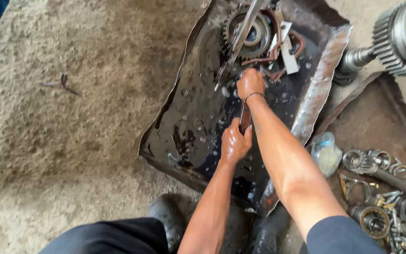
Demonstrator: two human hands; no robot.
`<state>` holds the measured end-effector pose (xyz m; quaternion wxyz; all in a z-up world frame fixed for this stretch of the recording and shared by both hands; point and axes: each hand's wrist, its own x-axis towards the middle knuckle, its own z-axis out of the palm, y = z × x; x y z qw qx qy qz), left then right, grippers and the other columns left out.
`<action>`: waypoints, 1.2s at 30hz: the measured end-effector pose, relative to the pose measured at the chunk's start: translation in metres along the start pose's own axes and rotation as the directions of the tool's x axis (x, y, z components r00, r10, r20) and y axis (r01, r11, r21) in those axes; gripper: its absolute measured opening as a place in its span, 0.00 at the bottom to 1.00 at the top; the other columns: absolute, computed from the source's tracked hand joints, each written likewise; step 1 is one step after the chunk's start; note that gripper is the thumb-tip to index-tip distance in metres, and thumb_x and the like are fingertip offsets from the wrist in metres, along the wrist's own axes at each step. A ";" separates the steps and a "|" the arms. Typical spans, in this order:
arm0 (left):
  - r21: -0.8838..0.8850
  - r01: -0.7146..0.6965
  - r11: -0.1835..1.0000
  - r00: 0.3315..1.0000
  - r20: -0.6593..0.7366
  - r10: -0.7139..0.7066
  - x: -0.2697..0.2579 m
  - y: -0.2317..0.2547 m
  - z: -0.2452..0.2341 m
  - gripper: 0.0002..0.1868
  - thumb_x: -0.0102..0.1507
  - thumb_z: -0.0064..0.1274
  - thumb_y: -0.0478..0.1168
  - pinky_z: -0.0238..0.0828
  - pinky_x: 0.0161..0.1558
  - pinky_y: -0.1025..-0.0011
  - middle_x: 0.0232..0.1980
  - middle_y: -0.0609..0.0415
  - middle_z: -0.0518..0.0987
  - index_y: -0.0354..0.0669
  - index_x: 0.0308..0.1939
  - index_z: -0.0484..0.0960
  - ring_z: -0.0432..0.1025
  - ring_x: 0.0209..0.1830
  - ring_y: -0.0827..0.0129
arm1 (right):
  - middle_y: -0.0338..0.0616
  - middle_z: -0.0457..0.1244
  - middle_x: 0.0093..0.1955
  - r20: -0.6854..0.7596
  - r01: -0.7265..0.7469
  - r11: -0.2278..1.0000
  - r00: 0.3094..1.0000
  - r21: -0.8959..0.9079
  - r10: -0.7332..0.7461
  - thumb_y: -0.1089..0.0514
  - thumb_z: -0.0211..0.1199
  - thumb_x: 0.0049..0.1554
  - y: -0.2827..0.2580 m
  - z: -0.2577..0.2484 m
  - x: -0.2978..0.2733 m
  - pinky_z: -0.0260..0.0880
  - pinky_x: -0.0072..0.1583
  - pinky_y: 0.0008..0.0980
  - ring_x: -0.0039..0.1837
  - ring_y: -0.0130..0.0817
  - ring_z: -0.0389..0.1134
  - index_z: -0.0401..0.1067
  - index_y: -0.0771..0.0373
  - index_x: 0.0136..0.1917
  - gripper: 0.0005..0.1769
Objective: The person scrubs various mechanical parts, including gears and metal brackets, with a dark cloth inside a shallow metal tray filled with liquid. They handle the parts one at a time, wiping them thoroughly before placing them back into the tray or onto a nearby surface.
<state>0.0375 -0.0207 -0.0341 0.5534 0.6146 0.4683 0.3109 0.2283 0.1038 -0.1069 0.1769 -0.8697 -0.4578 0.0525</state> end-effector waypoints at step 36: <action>-0.061 -0.091 0.994 0.995 0.031 0.093 -0.038 -0.045 -0.010 0.30 0.63 0.57 0.55 0.74 0.53 0.51 0.49 0.32 0.81 0.37 0.60 0.75 0.77 0.54 0.38 | 0.60 0.69 0.37 0.298 -0.080 0.798 0.946 0.597 -0.129 0.52 0.61 0.67 0.109 -0.057 -0.195 0.61 0.33 0.50 0.32 0.59 0.63 0.77 0.69 0.62 0.19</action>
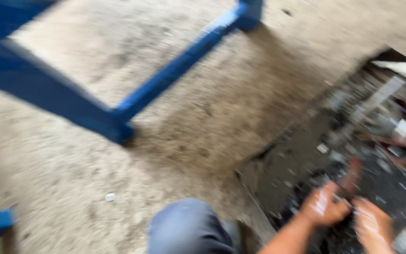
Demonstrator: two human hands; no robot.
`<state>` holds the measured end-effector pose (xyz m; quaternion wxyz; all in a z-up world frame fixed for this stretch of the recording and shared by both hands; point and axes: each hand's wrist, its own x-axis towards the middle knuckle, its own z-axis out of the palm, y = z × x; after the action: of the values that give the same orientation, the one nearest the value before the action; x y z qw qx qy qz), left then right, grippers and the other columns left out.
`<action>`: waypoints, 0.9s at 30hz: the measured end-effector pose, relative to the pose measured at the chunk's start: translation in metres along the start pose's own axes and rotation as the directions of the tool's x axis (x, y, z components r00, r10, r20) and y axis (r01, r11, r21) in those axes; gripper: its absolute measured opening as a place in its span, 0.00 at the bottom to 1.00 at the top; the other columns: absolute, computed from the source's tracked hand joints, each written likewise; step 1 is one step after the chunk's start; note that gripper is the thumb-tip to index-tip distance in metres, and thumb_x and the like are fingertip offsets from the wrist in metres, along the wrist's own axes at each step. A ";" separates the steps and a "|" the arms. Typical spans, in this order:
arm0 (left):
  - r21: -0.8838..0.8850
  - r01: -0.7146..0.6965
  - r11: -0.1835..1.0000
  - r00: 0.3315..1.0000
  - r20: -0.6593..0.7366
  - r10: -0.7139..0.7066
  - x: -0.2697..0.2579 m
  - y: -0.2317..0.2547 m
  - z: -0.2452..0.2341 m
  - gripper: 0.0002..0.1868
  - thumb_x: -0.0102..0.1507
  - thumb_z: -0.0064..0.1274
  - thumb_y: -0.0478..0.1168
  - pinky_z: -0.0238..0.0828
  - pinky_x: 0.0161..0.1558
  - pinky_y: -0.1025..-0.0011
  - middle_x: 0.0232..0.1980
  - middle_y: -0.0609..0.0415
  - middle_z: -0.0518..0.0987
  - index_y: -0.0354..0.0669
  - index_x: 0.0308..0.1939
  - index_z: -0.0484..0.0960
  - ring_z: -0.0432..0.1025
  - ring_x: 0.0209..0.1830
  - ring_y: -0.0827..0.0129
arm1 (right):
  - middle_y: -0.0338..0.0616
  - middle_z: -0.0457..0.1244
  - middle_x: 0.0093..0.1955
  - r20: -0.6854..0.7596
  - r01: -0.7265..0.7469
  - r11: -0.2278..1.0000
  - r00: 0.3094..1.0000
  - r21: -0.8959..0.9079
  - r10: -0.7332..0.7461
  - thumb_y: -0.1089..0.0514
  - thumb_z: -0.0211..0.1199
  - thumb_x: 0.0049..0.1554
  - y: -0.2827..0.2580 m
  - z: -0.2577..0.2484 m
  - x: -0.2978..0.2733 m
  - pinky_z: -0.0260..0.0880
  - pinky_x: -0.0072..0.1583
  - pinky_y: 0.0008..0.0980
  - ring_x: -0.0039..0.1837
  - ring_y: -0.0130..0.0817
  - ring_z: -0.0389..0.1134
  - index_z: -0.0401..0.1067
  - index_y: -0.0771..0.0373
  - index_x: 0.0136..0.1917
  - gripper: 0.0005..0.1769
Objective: The person scrubs various mechanical parts, including gears and metal brackets, with a dark cloth inside a shallow metal tray filled with liquid. They handle the parts one at a time, wiping them thoroughly before placing them back into the tray or onto a nearby surface.
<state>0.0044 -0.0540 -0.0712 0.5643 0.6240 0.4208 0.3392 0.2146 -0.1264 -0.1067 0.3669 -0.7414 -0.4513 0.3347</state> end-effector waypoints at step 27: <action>0.027 0.085 0.996 0.996 -0.009 -0.085 0.053 -0.007 -0.059 0.27 0.62 0.54 0.53 0.75 0.49 0.51 0.47 0.34 0.82 0.41 0.59 0.76 0.78 0.48 0.42 | 0.57 0.71 0.42 -0.176 0.004 0.625 0.958 -0.781 -0.225 0.40 0.62 0.68 -0.082 0.094 0.119 0.72 0.47 0.45 0.43 0.50 0.72 0.81 0.63 0.52 0.23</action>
<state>-0.0269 0.0191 -0.0726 0.5679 0.6121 0.4536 0.3115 0.1456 0.0316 -0.1042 0.0895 -0.8327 -0.5462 -0.0143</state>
